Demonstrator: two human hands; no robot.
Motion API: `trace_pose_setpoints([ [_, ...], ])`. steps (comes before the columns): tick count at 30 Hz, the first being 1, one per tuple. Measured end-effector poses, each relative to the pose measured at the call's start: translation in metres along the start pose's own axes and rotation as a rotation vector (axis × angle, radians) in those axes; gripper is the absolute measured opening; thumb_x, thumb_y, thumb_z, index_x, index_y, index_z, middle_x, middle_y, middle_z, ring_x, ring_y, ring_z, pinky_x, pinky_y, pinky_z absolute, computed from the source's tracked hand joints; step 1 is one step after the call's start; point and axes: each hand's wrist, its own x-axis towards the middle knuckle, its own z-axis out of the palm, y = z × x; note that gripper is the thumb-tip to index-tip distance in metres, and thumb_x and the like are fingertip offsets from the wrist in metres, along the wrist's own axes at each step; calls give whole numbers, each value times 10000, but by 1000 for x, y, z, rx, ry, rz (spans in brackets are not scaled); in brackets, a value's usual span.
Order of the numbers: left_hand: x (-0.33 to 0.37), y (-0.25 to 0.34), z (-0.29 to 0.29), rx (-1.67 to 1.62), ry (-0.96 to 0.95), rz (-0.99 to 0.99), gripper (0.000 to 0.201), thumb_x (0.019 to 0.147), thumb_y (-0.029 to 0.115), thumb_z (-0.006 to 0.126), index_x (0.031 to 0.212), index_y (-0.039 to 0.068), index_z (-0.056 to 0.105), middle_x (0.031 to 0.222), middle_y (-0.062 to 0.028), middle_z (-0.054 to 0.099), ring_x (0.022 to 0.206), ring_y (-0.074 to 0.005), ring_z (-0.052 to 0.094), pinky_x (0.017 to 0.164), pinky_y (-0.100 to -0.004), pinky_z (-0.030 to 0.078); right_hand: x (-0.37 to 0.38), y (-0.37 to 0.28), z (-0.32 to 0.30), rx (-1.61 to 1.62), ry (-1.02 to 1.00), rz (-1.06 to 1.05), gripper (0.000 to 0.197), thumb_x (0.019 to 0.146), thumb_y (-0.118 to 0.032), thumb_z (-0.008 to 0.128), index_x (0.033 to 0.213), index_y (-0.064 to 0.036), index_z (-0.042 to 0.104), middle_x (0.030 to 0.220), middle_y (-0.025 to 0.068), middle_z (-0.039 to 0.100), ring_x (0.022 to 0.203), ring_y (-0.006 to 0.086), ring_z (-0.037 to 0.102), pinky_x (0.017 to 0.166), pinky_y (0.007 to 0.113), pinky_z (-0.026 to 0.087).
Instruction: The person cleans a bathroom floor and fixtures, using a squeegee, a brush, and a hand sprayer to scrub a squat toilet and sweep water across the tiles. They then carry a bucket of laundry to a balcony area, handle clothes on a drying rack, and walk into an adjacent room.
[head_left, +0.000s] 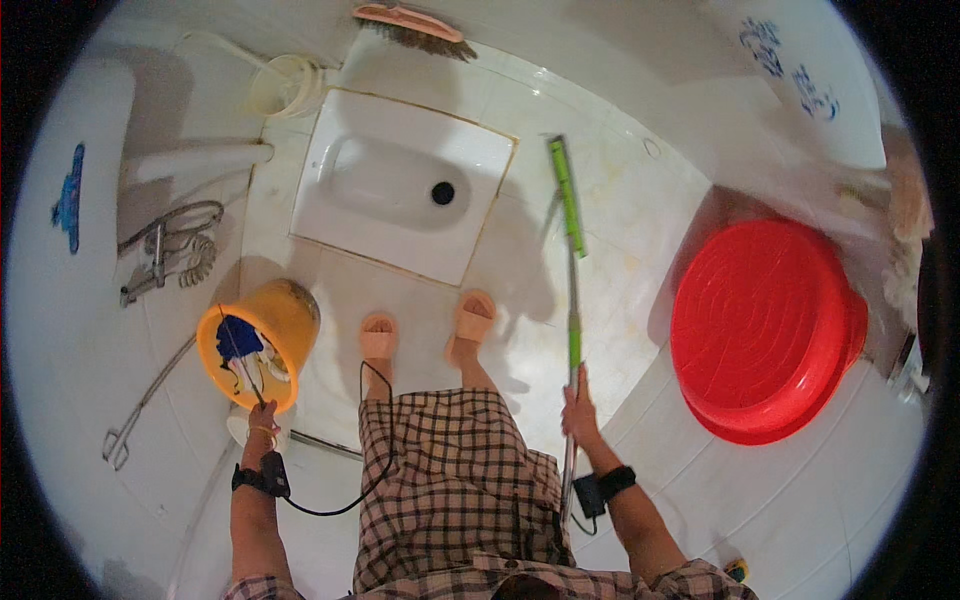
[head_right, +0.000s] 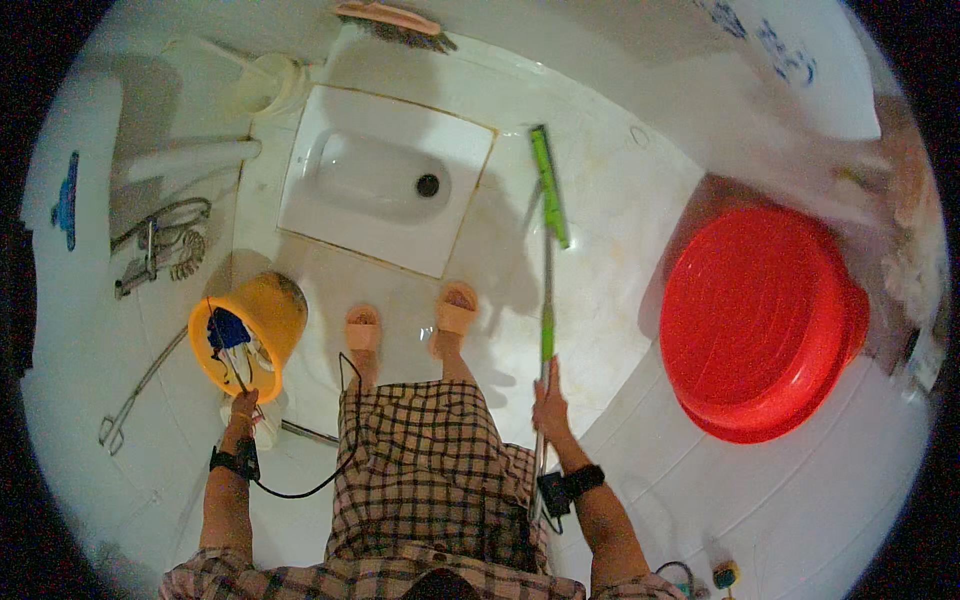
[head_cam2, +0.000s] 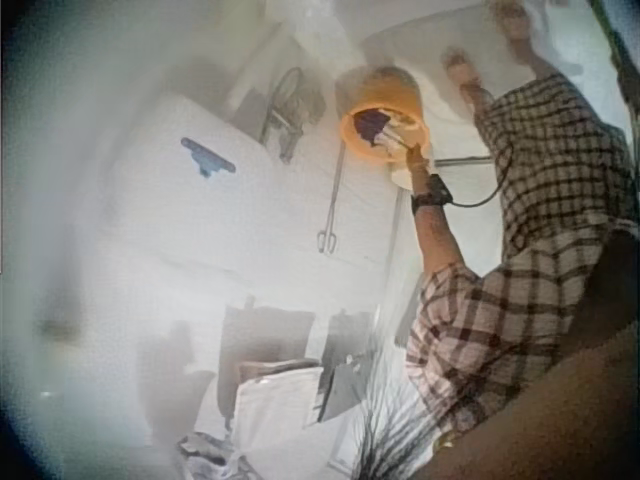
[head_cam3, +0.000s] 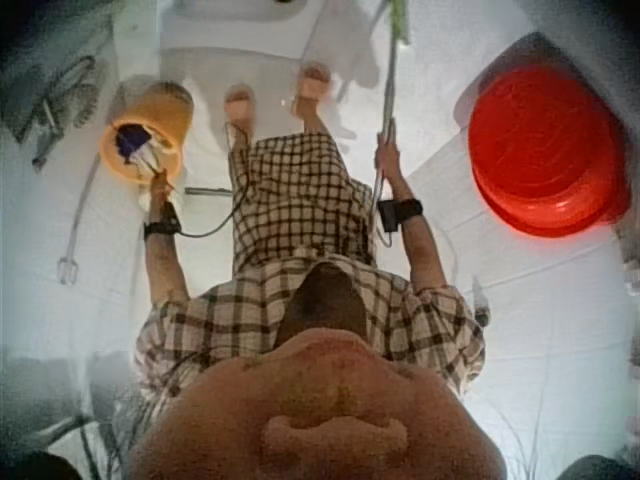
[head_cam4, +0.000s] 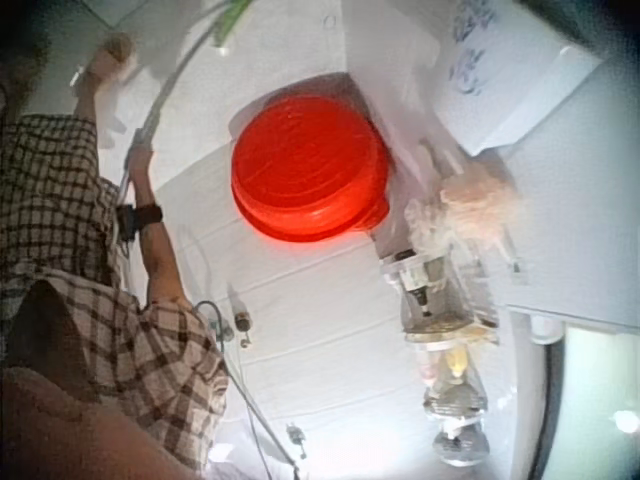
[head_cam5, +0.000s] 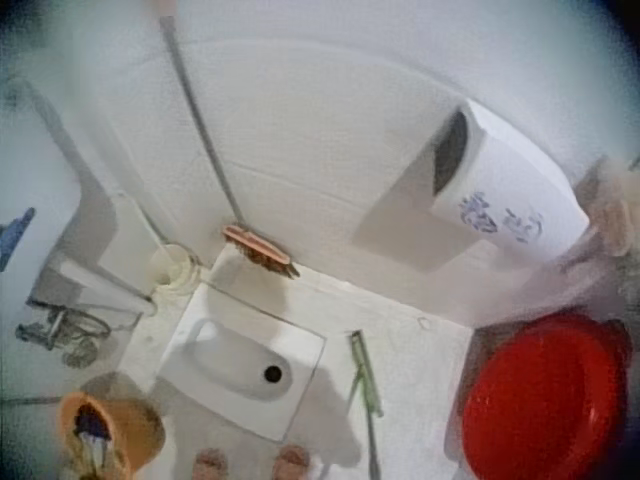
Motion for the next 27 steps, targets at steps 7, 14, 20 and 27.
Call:
trace_pose_setpoints([
  [7,-5,-3,-1,36,5,133,281,742,314,579,819,50,521,695,-41,520,601,-173,468,496,-297,394,-26,-44,-11,-59,-216,-50,508,860,-216,429,1316,-293,221,514,13,436,416,81,384,389,240,361],
  [14,55,-63,-7,66,6,488,320,728,331,584,703,19,518,597,-58,525,562,-187,489,541,-312,392,54,-164,9,-180,-70,-278,599,856,-171,413,1327,-294,65,490,46,419,353,140,416,298,277,377],
  [20,14,-7,-14,321,132,570,368,705,378,574,710,11,541,631,-147,549,613,-310,533,571,-375,401,12,-189,102,-254,-240,-213,594,854,-202,418,1335,-236,71,477,17,372,343,114,378,303,258,372],
  [27,7,-9,-14,163,255,406,346,721,378,550,776,37,569,683,-154,568,678,-324,552,631,-375,430,-53,-229,120,-246,-600,-115,521,857,-235,459,1311,-164,215,469,-17,363,332,79,351,302,222,330],
])
